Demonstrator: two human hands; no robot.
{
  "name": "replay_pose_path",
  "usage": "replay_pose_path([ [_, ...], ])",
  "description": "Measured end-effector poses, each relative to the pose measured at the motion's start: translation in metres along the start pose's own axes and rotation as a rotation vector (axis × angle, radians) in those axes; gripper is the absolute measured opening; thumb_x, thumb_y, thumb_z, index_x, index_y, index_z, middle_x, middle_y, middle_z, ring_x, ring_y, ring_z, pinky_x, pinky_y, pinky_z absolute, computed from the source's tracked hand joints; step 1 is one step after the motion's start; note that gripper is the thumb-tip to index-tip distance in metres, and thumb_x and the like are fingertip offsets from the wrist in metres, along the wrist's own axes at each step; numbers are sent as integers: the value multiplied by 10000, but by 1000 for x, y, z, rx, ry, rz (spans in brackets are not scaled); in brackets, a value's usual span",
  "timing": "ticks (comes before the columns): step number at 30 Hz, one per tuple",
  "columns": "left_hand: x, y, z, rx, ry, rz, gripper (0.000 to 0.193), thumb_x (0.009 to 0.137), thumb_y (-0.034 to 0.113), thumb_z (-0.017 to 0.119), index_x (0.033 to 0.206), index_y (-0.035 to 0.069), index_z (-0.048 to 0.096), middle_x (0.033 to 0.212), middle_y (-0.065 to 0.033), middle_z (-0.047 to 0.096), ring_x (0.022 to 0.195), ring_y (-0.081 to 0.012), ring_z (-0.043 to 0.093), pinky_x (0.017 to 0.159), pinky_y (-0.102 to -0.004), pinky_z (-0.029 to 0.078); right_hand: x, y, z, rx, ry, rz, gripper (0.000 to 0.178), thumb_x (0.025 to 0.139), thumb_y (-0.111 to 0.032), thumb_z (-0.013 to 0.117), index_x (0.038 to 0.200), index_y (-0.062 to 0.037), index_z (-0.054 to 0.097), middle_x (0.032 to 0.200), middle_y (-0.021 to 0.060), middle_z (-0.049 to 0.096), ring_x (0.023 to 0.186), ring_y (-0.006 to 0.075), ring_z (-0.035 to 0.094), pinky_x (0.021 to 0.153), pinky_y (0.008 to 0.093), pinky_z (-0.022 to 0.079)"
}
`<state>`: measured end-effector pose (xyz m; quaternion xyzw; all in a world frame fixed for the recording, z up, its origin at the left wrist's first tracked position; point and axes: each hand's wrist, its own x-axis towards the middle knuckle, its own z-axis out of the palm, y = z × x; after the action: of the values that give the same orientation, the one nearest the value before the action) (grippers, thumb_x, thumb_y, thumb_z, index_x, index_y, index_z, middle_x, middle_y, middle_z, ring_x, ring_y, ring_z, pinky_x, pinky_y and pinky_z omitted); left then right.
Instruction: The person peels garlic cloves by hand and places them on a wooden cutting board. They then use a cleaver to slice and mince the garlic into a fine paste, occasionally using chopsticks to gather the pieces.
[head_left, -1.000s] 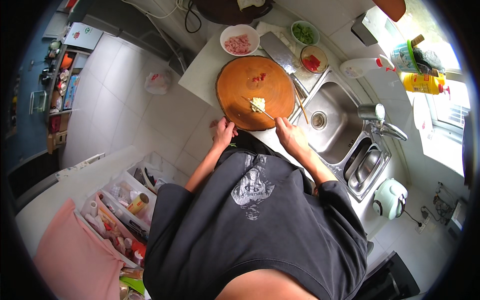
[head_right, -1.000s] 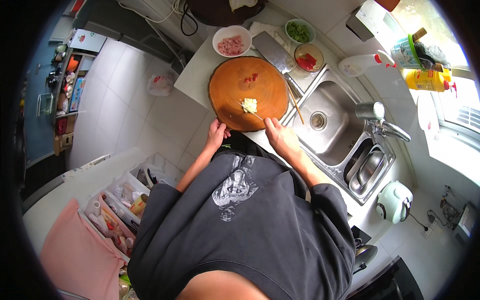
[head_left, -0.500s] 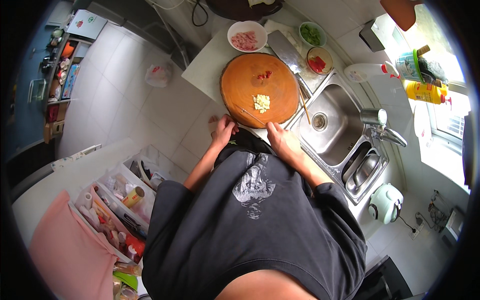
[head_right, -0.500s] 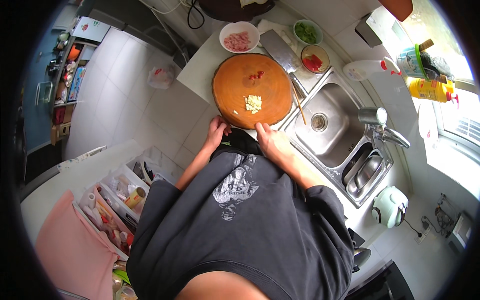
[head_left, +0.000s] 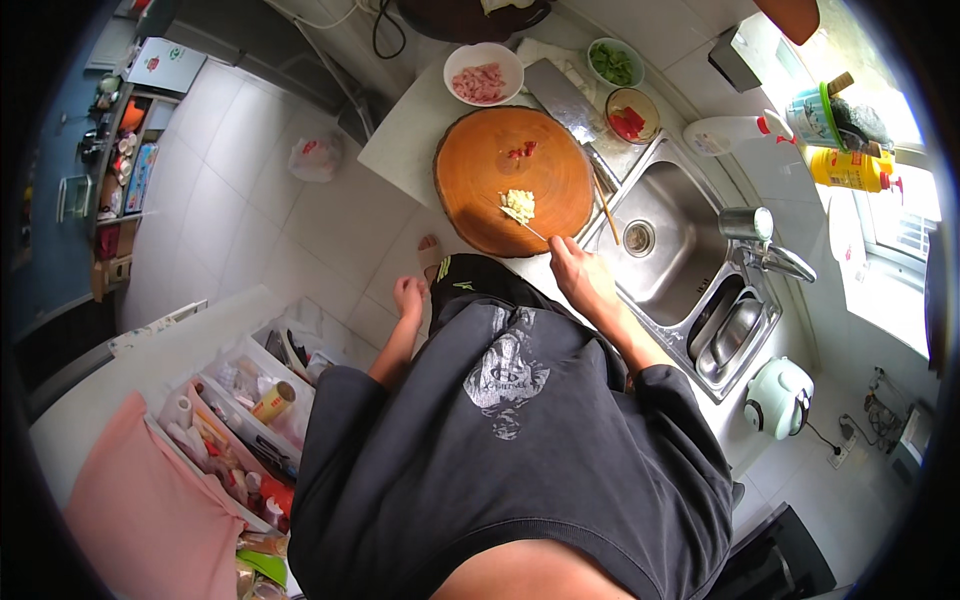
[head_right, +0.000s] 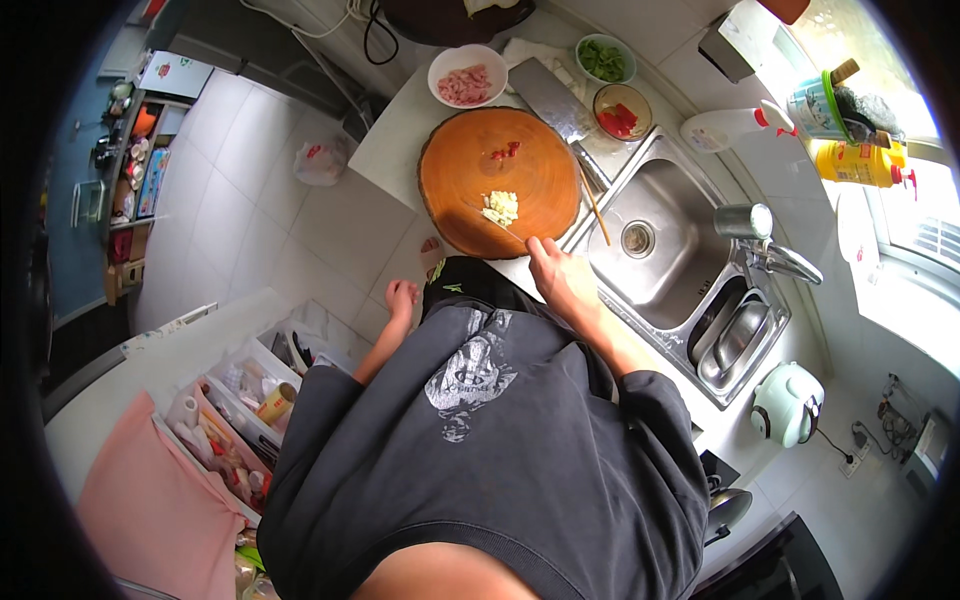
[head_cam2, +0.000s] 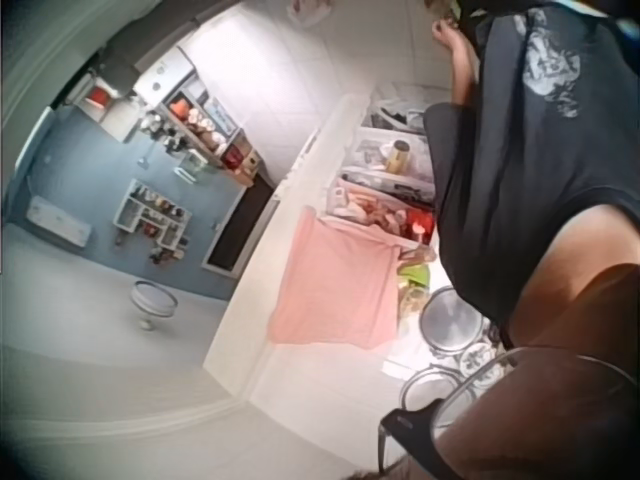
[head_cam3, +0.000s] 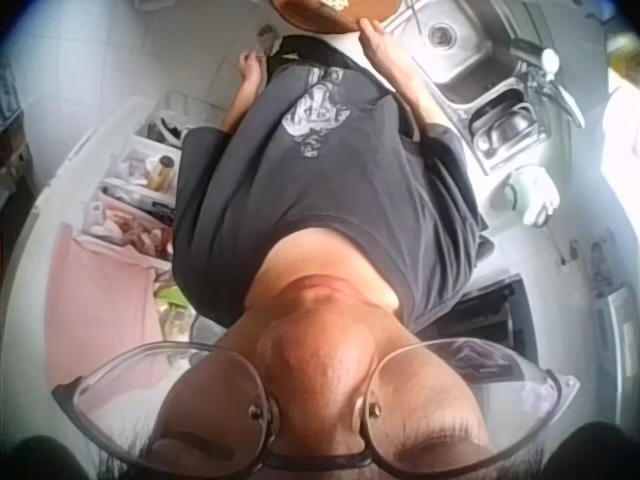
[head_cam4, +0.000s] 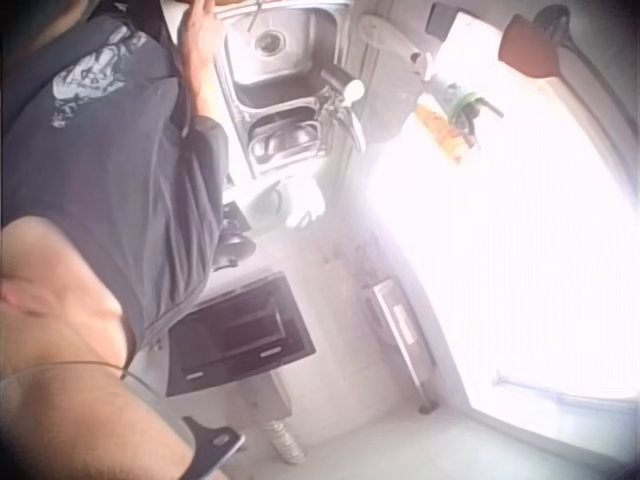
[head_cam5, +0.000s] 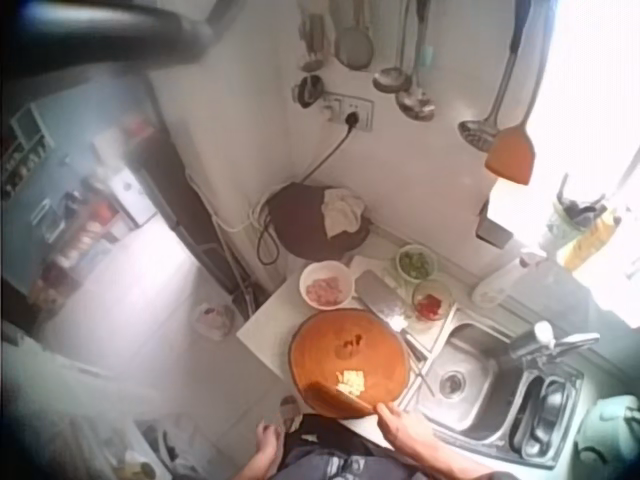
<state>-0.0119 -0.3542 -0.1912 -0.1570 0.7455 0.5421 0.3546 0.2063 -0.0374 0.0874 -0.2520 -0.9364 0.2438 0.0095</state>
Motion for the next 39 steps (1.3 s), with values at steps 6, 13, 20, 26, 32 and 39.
replay_pose_path([
  [6,6,-50,-47,167,135,-136,226,1016,214,586,1136,25,611,909,-98,727,694,-185,688,587,-323,518,1,8,11,-27,-41,24,136,985,-115,587,1109,-81,544,809,154,638,652,393,682,574,522,542],
  [13,-2,-54,-35,205,1,-109,261,1008,222,580,1162,13,615,952,-123,739,758,-221,715,629,-363,531,4,3,5,-28,-34,16,123,991,-127,582,1097,-77,544,798,142,649,652,374,699,573,515,547],
  [20,1,-43,-23,257,1,-33,233,997,206,578,1129,20,626,941,-114,737,763,-215,716,630,-356,530,0,3,7,-32,-66,11,115,988,-116,583,1085,-77,534,821,152,650,661,395,691,582,527,543],
  [26,-7,-25,-20,291,16,-55,219,1012,209,574,1123,26,620,943,-111,737,763,-210,720,640,-360,533,-1,8,7,-4,-88,33,124,989,-115,579,1090,-68,526,837,170,648,689,425,686,610,547,543],
  [32,-7,-24,-22,284,22,-64,226,1018,212,572,1143,27,609,957,-116,740,770,-212,726,650,-359,537,-2,10,6,13,-73,37,124,995,-122,578,1091,-69,520,834,178,643,686,424,686,608,553,543],
  [39,-5,-29,-22,278,15,-61,225,1016,211,578,1145,30,613,955,-114,745,767,-209,725,649,-359,536,-3,9,5,32,-48,26,106,1005,-133,583,1077,-80,525,828,167,638,661,425,676,593,540,539],
])
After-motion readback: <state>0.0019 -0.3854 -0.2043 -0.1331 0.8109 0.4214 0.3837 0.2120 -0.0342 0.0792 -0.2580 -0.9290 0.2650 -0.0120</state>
